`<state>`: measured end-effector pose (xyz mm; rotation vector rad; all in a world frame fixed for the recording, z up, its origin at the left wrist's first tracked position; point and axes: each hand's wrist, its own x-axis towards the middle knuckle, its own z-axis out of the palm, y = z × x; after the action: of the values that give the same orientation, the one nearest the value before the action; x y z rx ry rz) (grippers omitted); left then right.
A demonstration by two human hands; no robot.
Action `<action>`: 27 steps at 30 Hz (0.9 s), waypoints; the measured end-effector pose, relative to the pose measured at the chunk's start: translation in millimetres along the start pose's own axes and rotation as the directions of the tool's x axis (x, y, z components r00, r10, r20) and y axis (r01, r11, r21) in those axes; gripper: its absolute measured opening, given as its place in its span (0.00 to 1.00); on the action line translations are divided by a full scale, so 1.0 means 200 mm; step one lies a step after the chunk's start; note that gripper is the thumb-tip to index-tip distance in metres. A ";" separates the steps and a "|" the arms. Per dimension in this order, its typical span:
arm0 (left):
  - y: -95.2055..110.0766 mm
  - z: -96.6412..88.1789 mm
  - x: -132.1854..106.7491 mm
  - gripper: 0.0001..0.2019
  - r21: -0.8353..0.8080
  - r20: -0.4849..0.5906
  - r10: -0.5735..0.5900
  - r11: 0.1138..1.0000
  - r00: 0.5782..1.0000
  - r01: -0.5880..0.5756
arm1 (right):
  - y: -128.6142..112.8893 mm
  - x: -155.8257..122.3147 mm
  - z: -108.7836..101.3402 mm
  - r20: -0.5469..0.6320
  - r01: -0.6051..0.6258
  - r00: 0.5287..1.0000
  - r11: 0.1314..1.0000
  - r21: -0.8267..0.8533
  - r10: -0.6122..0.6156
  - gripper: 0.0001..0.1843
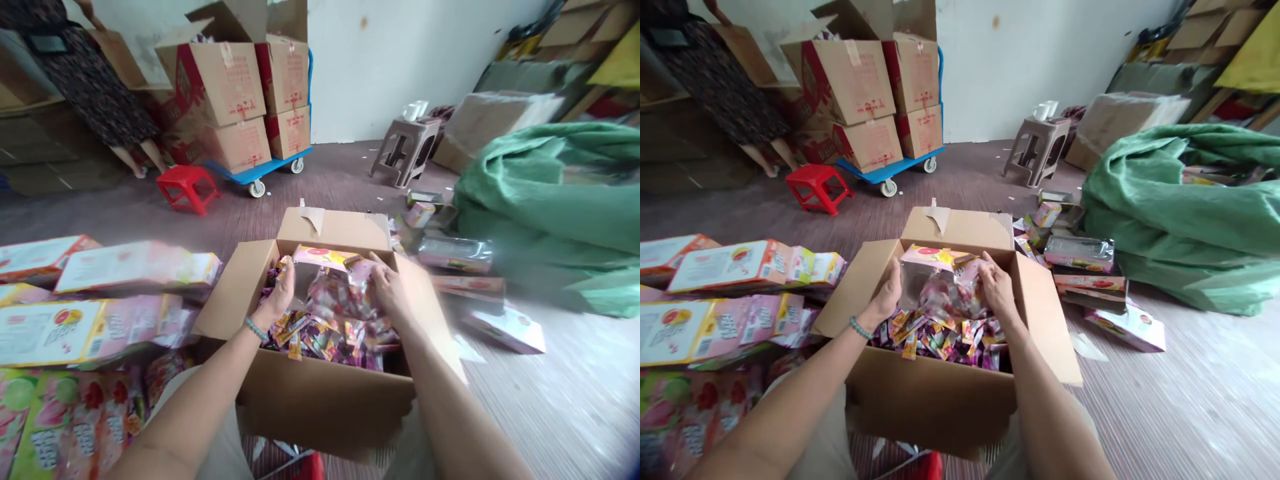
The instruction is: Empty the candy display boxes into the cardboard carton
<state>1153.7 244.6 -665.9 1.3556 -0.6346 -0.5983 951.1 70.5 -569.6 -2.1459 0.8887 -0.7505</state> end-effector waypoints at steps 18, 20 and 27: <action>-0.07 0.00 -0.05 0.19 0.130 0.039 -0.064 0.990 0.997 0.058 | 0.16 -0.04 0.10 -0.118 -0.197 0.974 0.980 -0.017 0.194 0.41; 0.00 -0.10 0.00 0.21 -0.105 -0.004 -0.097 0.990 0.995 0.096 | 0.14 -0.04 0.08 -0.039 -0.232 0.971 0.969 0.086 0.236 0.43; 0.09 -0.19 -0.01 0.30 -0.355 -0.031 -0.027 0.935 0.999 0.015 | -0.01 -0.05 0.21 0.072 -0.112 0.993 0.965 0.238 0.098 0.40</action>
<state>1180.3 275.1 -651.2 1.0321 -0.4570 -0.6696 976.6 94.9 -595.9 -1.8821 0.8277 -0.6995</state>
